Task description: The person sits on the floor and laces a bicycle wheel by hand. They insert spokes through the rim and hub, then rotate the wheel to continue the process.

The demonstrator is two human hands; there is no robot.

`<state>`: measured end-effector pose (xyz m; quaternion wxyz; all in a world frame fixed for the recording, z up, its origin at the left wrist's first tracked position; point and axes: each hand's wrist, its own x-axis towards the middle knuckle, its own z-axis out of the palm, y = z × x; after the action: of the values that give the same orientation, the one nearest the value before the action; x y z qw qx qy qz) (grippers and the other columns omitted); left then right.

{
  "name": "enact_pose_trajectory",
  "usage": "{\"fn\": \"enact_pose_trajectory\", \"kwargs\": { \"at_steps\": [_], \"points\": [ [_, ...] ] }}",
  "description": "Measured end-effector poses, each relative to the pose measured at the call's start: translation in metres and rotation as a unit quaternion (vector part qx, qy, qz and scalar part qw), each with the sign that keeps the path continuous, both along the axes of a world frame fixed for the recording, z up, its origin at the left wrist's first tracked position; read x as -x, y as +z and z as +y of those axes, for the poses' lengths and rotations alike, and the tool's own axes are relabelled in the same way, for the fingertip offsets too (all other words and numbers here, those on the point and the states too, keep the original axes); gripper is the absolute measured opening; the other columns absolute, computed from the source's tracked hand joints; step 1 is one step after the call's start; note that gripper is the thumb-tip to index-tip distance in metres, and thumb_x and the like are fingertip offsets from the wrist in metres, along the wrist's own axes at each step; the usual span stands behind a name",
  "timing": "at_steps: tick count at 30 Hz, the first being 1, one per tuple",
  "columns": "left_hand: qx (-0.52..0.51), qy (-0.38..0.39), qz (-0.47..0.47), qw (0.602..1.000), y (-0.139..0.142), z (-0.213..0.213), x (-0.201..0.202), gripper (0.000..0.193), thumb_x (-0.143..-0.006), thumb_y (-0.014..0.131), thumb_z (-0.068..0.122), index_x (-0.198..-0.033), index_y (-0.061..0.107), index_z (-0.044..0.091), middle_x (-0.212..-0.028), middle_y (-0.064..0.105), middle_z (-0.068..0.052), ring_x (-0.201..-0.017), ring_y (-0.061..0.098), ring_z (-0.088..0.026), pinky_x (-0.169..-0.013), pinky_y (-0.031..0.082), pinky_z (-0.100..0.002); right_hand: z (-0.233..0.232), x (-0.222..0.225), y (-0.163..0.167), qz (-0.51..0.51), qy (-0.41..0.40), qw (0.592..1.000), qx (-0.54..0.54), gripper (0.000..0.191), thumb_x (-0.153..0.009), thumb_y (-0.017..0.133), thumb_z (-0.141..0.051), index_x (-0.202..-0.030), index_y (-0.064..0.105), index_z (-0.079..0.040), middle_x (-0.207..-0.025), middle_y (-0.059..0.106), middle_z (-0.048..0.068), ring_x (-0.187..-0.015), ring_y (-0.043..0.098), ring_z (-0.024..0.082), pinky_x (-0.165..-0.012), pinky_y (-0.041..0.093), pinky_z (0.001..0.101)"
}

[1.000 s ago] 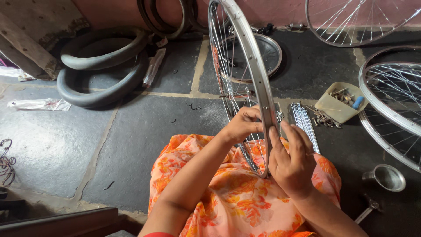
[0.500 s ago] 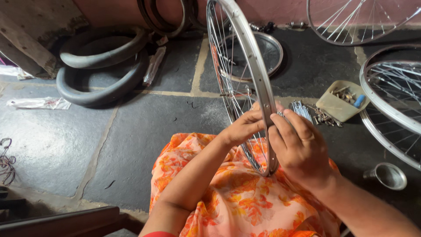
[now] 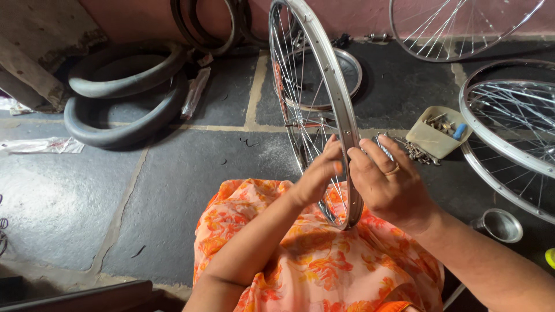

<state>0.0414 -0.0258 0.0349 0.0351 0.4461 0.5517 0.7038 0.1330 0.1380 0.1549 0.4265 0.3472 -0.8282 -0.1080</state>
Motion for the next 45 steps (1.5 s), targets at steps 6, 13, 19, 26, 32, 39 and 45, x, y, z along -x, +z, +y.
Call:
{"fn": "enact_pose_trajectory", "kwargs": {
  "at_steps": [6, 13, 19, 26, 32, 39, 45],
  "points": [
    [0.048, 0.184, 0.201, 0.961, 0.002, 0.016, -0.028, 0.076, -0.083, 0.065, 0.011, -0.152, 0.034, 0.003, -0.148, 0.044, -0.018, -0.147, 0.036, -0.034, -0.133, 0.018, -0.048, 0.001, -0.009, 0.000, -0.050, 0.042, 0.995, 0.076, 0.019, -0.088, 0.073, -0.003, -0.106, 0.075, 0.000, -0.127, 0.064, 0.010, -0.126, 0.054, 0.028, -0.113, 0.047, 0.0453],
    [0.027, 0.176, 0.211, 0.961, -0.006, 0.017, -0.037, 0.081, -0.091, 0.056, 0.003, -0.161, 0.017, -0.005, -0.156, 0.037, -0.024, -0.151, 0.031, -0.042, -0.131, 0.014, -0.051, -0.002, -0.012, 0.003, -0.176, 0.058, 0.942, 0.281, 0.036, -0.080, 0.066, 0.000, -0.115, 0.070, 0.001, -0.137, 0.056, 0.017, -0.131, 0.049, 0.035, -0.112, 0.043, 0.0467],
    [0.034, 0.187, 0.239, 0.952, -0.003, 0.018, -0.036, 0.080, -0.089, 0.055, 0.000, -0.159, 0.019, -0.005, -0.157, 0.034, -0.025, -0.151, 0.031, -0.044, -0.128, 0.014, -0.051, -0.013, 0.006, -0.012, -0.180, 0.073, 0.919, 0.344, 0.048, -0.084, 0.058, 0.008, -0.130, 0.068, 0.000, -0.150, 0.049, 0.019, -0.138, 0.043, 0.036, -0.113, 0.043, 0.0462],
    [0.033, 0.145, 0.239, 0.959, 0.008, 0.014, -0.032, 0.076, -0.091, 0.059, 0.001, -0.157, 0.022, -0.003, -0.154, 0.039, -0.022, -0.146, 0.035, -0.041, -0.126, 0.017, -0.048, -0.017, 0.008, -0.016, -0.101, -0.012, 0.968, 0.229, 0.043, -0.083, 0.062, 0.009, -0.125, 0.071, 0.003, -0.149, 0.051, 0.017, -0.139, 0.042, 0.036, -0.118, 0.037, 0.0489],
    [0.031, 0.138, 0.213, 0.967, 0.013, 0.015, -0.038, 0.078, -0.082, 0.052, -0.002, -0.156, 0.026, -0.002, -0.154, 0.042, -0.021, -0.144, 0.037, -0.039, -0.126, 0.020, -0.047, 0.004, -0.003, -0.017, -0.132, 0.071, 0.926, 0.346, 0.027, -0.094, 0.065, 0.000, -0.119, 0.072, -0.006, -0.144, 0.049, 0.017, -0.140, 0.039, 0.035, -0.123, 0.035, 0.0456],
    [0.039, 0.157, 0.221, 0.962, 0.004, 0.020, -0.036, 0.079, -0.084, 0.054, -0.002, -0.156, 0.023, -0.003, -0.154, 0.038, -0.022, -0.145, 0.035, -0.042, -0.126, 0.019, -0.048, 0.004, -0.013, -0.041, -0.043, 0.002, 0.977, 0.209, 0.013, -0.092, 0.076, -0.007, -0.105, 0.077, -0.012, -0.137, 0.060, 0.009, -0.136, 0.044, 0.034, -0.122, 0.032, 0.0517],
    [0.045, 0.168, 0.235, 0.956, -0.001, 0.016, -0.038, 0.076, -0.087, 0.056, 0.000, -0.157, 0.026, -0.004, -0.157, 0.040, -0.024, -0.145, 0.037, -0.042, -0.127, 0.020, -0.048, -0.006, -0.009, -0.044, -0.013, -0.004, 0.984, 0.175, 0.013, -0.089, 0.077, -0.003, -0.100, 0.071, -0.007, -0.132, 0.060, 0.010, -0.133, 0.049, 0.034, -0.122, 0.034, 0.0570]
  ]
}}
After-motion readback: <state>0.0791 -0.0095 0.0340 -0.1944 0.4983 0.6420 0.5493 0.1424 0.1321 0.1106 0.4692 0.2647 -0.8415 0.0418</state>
